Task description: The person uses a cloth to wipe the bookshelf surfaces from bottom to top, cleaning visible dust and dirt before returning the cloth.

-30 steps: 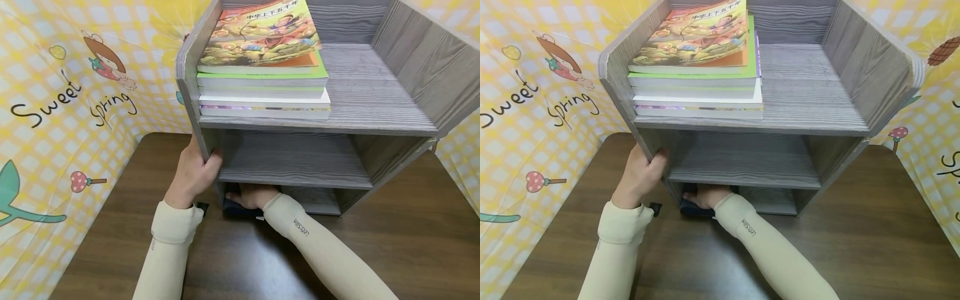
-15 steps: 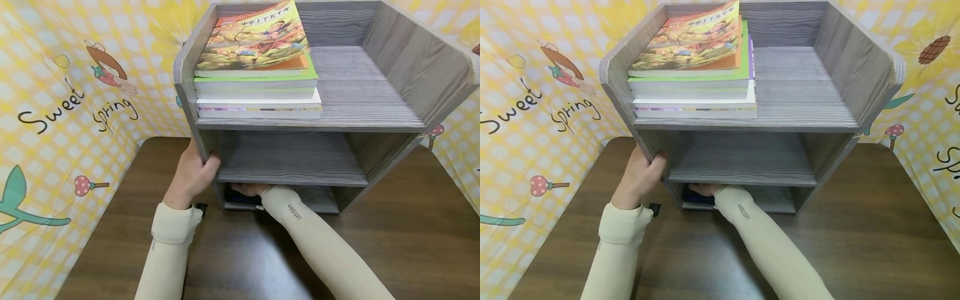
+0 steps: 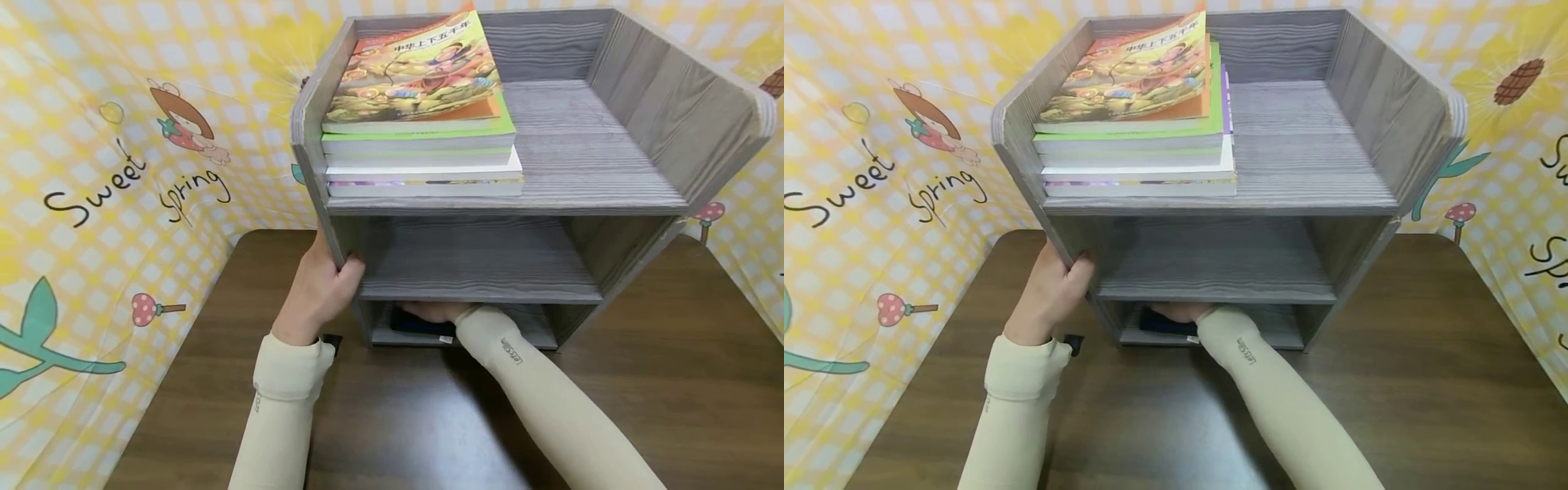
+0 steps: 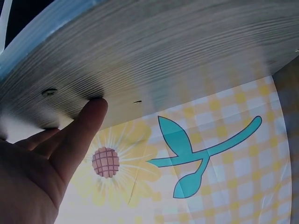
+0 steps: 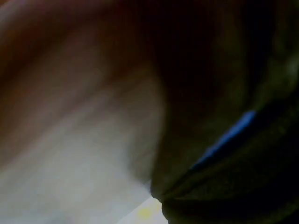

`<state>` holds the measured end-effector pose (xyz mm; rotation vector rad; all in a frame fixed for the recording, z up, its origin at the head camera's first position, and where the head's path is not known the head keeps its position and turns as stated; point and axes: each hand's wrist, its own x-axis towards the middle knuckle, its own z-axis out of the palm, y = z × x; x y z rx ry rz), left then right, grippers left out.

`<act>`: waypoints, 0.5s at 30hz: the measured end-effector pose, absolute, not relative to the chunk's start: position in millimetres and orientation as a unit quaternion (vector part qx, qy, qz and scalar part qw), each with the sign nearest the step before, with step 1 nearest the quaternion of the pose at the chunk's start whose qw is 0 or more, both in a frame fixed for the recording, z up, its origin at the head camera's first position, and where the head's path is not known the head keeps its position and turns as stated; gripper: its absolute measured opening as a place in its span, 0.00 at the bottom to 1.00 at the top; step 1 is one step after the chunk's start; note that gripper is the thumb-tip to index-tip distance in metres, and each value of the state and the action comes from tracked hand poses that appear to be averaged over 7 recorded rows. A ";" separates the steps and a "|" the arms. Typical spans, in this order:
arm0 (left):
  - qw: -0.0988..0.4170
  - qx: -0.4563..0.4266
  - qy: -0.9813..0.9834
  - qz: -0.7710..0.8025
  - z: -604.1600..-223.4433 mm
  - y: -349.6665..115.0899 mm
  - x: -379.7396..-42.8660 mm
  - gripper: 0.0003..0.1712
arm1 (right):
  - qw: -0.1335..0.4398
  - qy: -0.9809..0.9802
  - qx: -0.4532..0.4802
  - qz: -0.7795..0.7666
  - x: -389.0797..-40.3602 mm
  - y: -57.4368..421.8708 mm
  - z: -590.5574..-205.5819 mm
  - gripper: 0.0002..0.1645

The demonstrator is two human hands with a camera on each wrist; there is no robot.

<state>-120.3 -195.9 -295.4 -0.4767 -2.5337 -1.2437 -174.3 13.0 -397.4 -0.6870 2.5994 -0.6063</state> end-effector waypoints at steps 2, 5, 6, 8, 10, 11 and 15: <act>0.138 -0.166 -0.878 -0.428 -293.9 -195.8 -120.1 0.38 | 0.211 0.921 -0.232 -0.232 -174.8 25.2 -399.2 0.37; 0.137 -0.168 -0.880 -0.423 -292.0 -196.3 -119.8 0.39 | 0.279 0.871 -0.186 -0.359 -173.5 44.9 -397.3 0.36; 0.136 -0.169 -0.881 -0.421 -291.6 -196.6 -119.8 0.39 | 0.302 0.835 -0.165 -0.430 -173.5 51.8 -396.8 0.36; 0.137 -0.170 -0.882 -0.417 -291.0 -196.9 -120.0 0.39 | 0.360 0.636 -0.042 -0.681 -171.7 67.0 -394.5 0.35; 0.134 -0.169 -0.883 -0.416 -290.6 -196.9 -120.3 0.39 | 0.355 0.320 0.103 -0.872 -169.1 83.2 -391.4 0.36; 0.133 -0.168 -0.884 -0.416 -290.5 -197.0 -120.5 0.38 | 0.334 0.209 0.150 -0.907 -167.7 90.4 -389.9 0.36; 0.130 -0.161 -0.885 -0.417 -290.5 -197.2 -121.5 0.36 | 0.307 0.024 0.222 -0.925 -163.6 110.4 -386.4 0.35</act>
